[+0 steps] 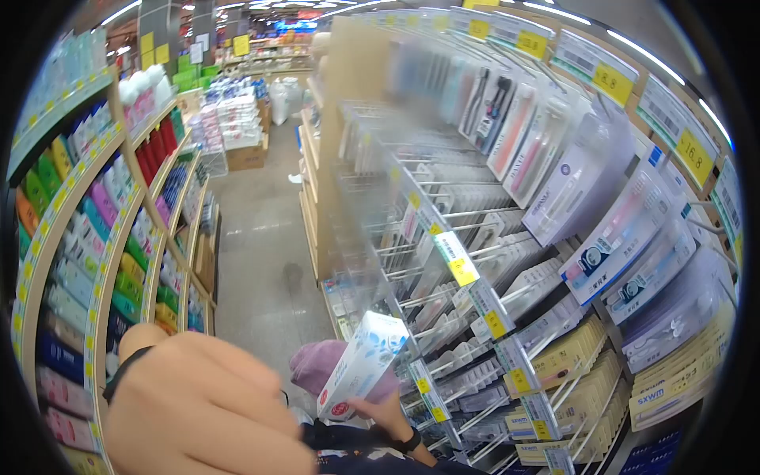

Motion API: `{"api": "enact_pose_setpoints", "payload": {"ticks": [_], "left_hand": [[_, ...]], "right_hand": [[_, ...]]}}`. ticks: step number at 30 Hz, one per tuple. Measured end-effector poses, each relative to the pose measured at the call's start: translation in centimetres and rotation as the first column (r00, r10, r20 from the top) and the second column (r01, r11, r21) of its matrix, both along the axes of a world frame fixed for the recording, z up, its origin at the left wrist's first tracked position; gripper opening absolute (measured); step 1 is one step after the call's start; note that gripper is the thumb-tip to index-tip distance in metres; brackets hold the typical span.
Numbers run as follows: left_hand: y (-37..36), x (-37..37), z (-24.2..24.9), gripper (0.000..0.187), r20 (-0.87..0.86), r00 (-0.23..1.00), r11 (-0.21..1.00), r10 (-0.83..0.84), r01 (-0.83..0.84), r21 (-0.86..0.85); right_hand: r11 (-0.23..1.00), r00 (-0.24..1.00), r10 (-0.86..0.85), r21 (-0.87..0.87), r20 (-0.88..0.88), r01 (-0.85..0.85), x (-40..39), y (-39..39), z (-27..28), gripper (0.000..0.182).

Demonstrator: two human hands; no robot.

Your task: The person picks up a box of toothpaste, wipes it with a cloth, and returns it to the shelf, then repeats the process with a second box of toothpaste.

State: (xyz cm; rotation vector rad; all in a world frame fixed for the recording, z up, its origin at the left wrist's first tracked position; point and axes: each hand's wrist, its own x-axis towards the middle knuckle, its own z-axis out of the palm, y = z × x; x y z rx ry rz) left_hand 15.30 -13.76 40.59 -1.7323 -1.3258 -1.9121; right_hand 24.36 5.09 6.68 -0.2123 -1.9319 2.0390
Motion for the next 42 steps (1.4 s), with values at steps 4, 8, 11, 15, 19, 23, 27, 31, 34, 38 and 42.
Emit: {"api": "enact_pose_setpoints", "payload": {"ticks": [4,8,11,15,19,23,27,31,34,38,42], "left_hand": [[1.7,-3.8,-0.6,0.015,-0.328,0.942,0.997,-0.070,0.073,-0.005],[4.0,-5.3,-1.1,0.016,-0.368,0.930,0.970,-0.010,0.099,0.224],[0.4,-8.4,0.1,0.017,-0.506,0.855,0.986,-0.111,0.159,0.051],[0.3,-10.5,-1.8,0.021,-0.103,0.989,0.946,0.103,-0.065,0.318],[-3.1,-14.8,3.0,0.020,-0.521,0.824,0.838,-0.225,-0.109,-0.535],[-6.3,-16.1,3.7,0.015,-0.713,0.700,0.817,0.034,-0.430,-0.384],[-8.4,-21.0,1.5,0.009,-0.418,0.897,0.957,0.147,-0.235,-0.169],[-9.5,-24.3,-0.6,0.011,-0.369,0.901,0.945,0.229,-0.297,-0.140],[-9.8,-25.7,-1.3,0.012,-0.525,0.816,0.835,0.243,-0.451,-0.314],[-7.6,-27.8,-2.3,0.014,-0.385,0.895,0.868,0.224,-0.363,-0.340],[-6.7,-34.4,-3.1,0.018,-0.235,0.971,0.919,0.049,-0.136,-0.371]], "right_hand": [[0.994,1.000,-0.026,-0.103,0.002,0.026,-1.5,-0.1,1.6,0.071],[0.991,0.982,-0.097,-0.107,-0.163,0.080,-4.5,-0.1,1.0,0.072],[0.988,0.984,-0.128,-0.097,-0.121,0.117,-6.6,-0.3,1.3,0.069],[0.989,0.988,-0.134,-0.067,-0.070,0.130,-10.3,-1.3,1.0,0.065],[0.997,0.997,-0.074,-0.026,-0.014,0.073,-15.1,-3.4,0.1,0.060],[0.999,0.999,-0.032,0.006,0.006,0.032,-19.8,-5.3,-0.5,0.056],[1.000,1.000,-0.009,0.027,0.023,0.008,-23.5,-6.5,-0.6,0.052],[0.997,0.997,0.040,0.068,0.067,-0.044,-27.0,-7.7,-0.9,0.048],[0.985,0.987,0.106,0.120,0.124,-0.121,-29.2,-8.6,-1.1,0.046],[0.973,0.975,0.142,0.157,0.169,-0.169,-32.1,-8.8,-1.3,0.042],[0.963,0.958,0.140,0.192,0.251,-0.191,-35.3,-8.5,-1.3,0.039]]}}
